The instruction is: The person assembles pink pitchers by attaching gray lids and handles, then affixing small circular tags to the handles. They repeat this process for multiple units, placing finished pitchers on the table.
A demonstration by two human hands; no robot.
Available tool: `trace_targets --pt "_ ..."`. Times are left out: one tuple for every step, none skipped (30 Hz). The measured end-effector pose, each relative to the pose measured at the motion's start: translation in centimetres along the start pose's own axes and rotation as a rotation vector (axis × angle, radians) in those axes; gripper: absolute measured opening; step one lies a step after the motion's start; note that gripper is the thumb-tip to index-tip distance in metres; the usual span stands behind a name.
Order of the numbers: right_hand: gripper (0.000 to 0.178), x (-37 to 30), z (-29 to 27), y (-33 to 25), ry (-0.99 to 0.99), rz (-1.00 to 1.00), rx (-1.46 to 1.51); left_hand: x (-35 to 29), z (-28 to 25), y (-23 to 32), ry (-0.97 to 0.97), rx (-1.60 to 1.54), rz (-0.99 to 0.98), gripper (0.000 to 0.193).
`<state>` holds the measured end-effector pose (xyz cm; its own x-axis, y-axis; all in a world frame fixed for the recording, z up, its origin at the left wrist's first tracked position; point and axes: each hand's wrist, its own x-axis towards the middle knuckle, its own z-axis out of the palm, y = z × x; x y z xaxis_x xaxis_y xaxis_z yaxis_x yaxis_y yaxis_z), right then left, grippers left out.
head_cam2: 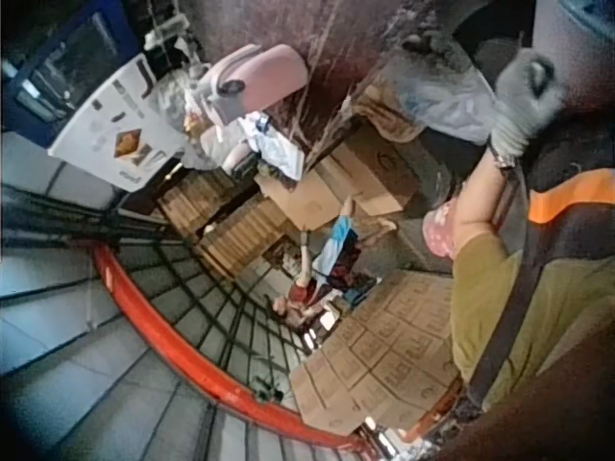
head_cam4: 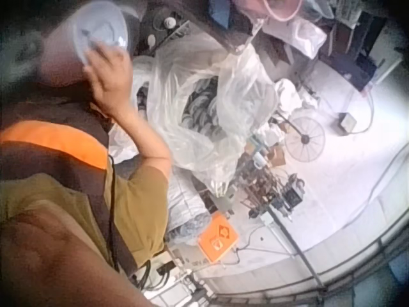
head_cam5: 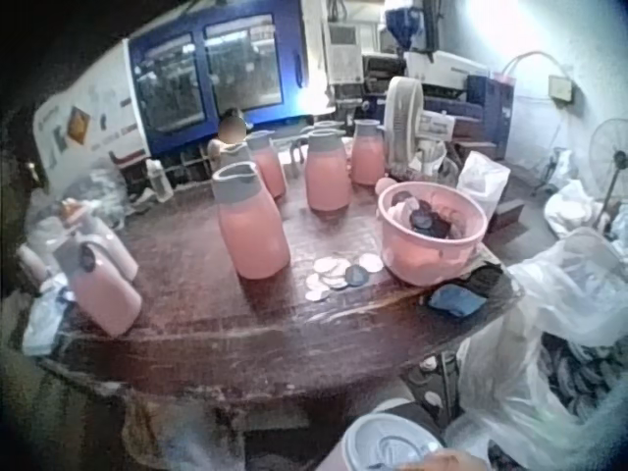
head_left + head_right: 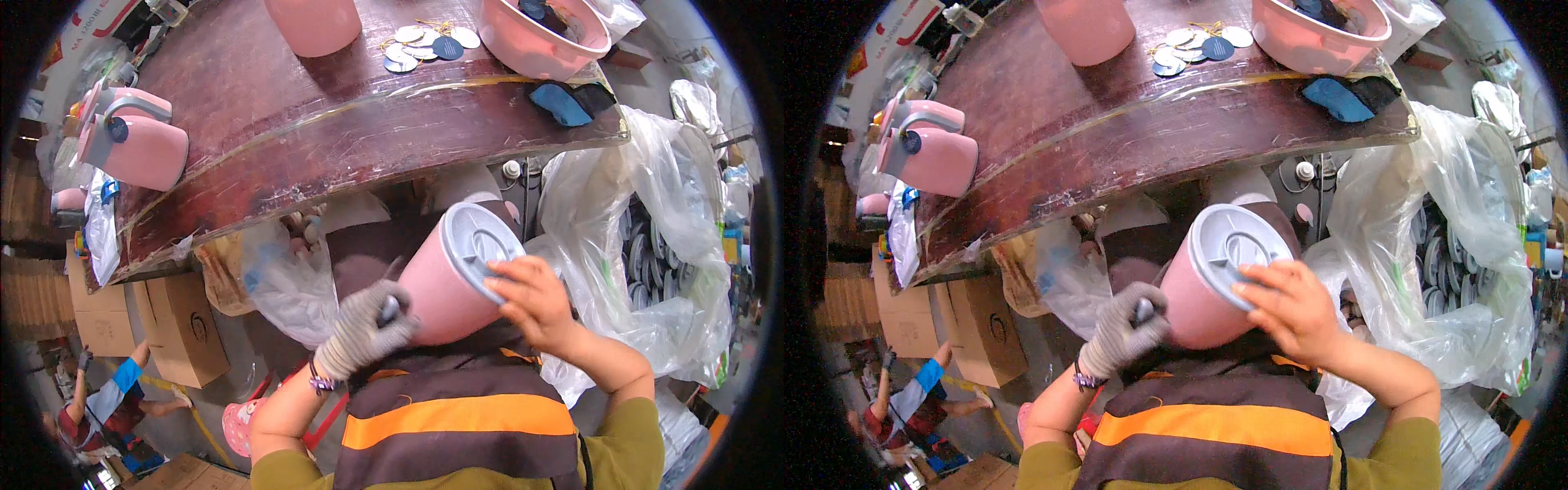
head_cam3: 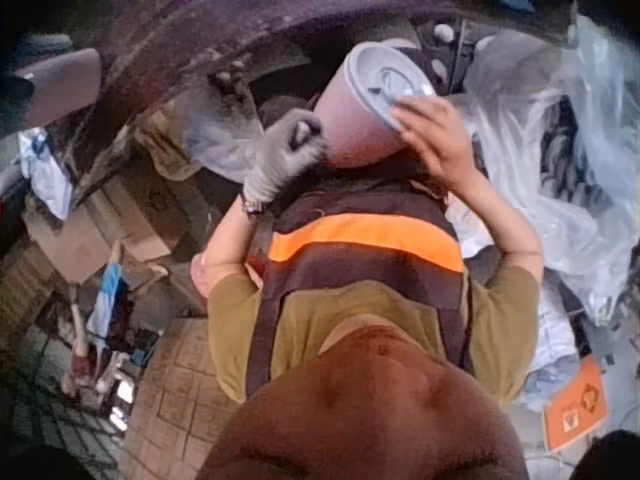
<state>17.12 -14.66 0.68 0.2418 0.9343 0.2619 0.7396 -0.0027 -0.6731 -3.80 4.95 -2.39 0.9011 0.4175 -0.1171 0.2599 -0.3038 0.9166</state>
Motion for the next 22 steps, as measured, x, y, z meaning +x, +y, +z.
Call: trace_targets --pt "0.033 0.5 -0.4 0.1 -0.014 0.057 -0.012 -0.2 0.3 1.0 -0.102 -0.034 -0.035 0.026" --pt "0.034 0.6 -0.6 0.3 -0.029 0.065 0.019 -0.3 1.1 1.4 -0.030 0.000 -0.036 0.024" --pt "0.035 0.7 -0.7 0.3 -0.041 0.074 0.056 -0.5 1.6 1.6 0.039 0.039 -0.041 0.022" --pt "0.037 1.0 -1.0 0.2 -0.074 0.110 0.107 -0.7 1.8 1.5 0.067 0.009 -0.060 0.021" --pt "0.039 1.6 -1.4 0.1 -0.108 0.145 0.158 -0.9 2.0 1.0 0.095 -0.021 -0.079 0.019" --pt "0.041 2.0 -1.7 0.2 -0.141 0.185 0.207 -0.9 2.2 0.8 0.118 -0.054 -0.098 0.018" --pt "0.047 2.7 -1.6 0.5 -0.099 0.197 0.169 -1.0 2.3 1.0 0.096 -0.019 -0.089 0.017" --pt "0.047 3.0 -1.3 1.1 -0.123 0.231 0.125 -1.0 2.3 1.4 0.074 0.016 -0.080 0.016" --pt "0.047 3.2 -0.8 1.6 -0.149 0.264 0.082 -1.0 2.3 1.8 0.055 0.050 -0.072 0.015" --pt "0.048 3.4 -0.6 1.9 -0.169 0.260 0.105 -1.1 2.3 2.0 0.066 0.068 -0.056 0.014" --pt "0.049 3.6 -0.5 2.1 -0.190 0.255 0.129 -1.2 2.3 2.2 0.077 0.085 -0.039 0.013" --pt "0.049 3.7 -0.4 2.2 -0.214 0.249 0.154 -1.3 2.3 2.4 0.092 0.104 -0.025 0.012" --pt "0.049 3.8 -0.6 2.1 -0.244 0.224 0.192 -1.5 2.4 2.5 0.106 0.122 -0.012 0.011" --pt "0.049 3.9 -1.0 1.9 -0.275 0.199 0.230 -1.8 1.9 2.0 0.062 0.176 -0.036 0.012" --pt "0.050 3.8 -1.3 1.7 -0.300 0.180 0.267 -1.6 1.3 1.7 0.084 0.259 0.025 0.015" --pt "0.047 3.5 -1.0 1.7 -0.273 0.115 0.257 -1.1 0.7 1.3 0.105 0.340 0.086 0.018" --pt "0.043 3.4 -0.9 0.9 -0.250 0.127 0.229 -0.7 0.0 0.8 0.125 0.421 0.149 0.020" --pt "0.044 3.4 -0.8 0.5 -0.263 0.115 0.209 -0.3 -0.5 -0.1 0.074 0.466 0.131 0.025" --pt "0.044 3.5 -0.8 0.2 -0.280 0.098 0.188 0.2 -0.9 -0.4 0.059 0.467 0.170 0.025" --pt "0.044 3.6 -0.8 0.0 -0.288 0.086 0.168 0.9 -1.4 -0.6 0.002 0.449 0.207 0.026" --pt "0.044 3.7 -0.8 -0.2 -0.299 0.072 0.146 1.6 -1.8 -0.9 -0.052 0.428 0.243 0.027" --pt "0.045 3.8 -0.9 -0.4 -0.310 0.058 0.125 2.1 -2.1 -1.2 -0.084 0.388 0.207 0.028"
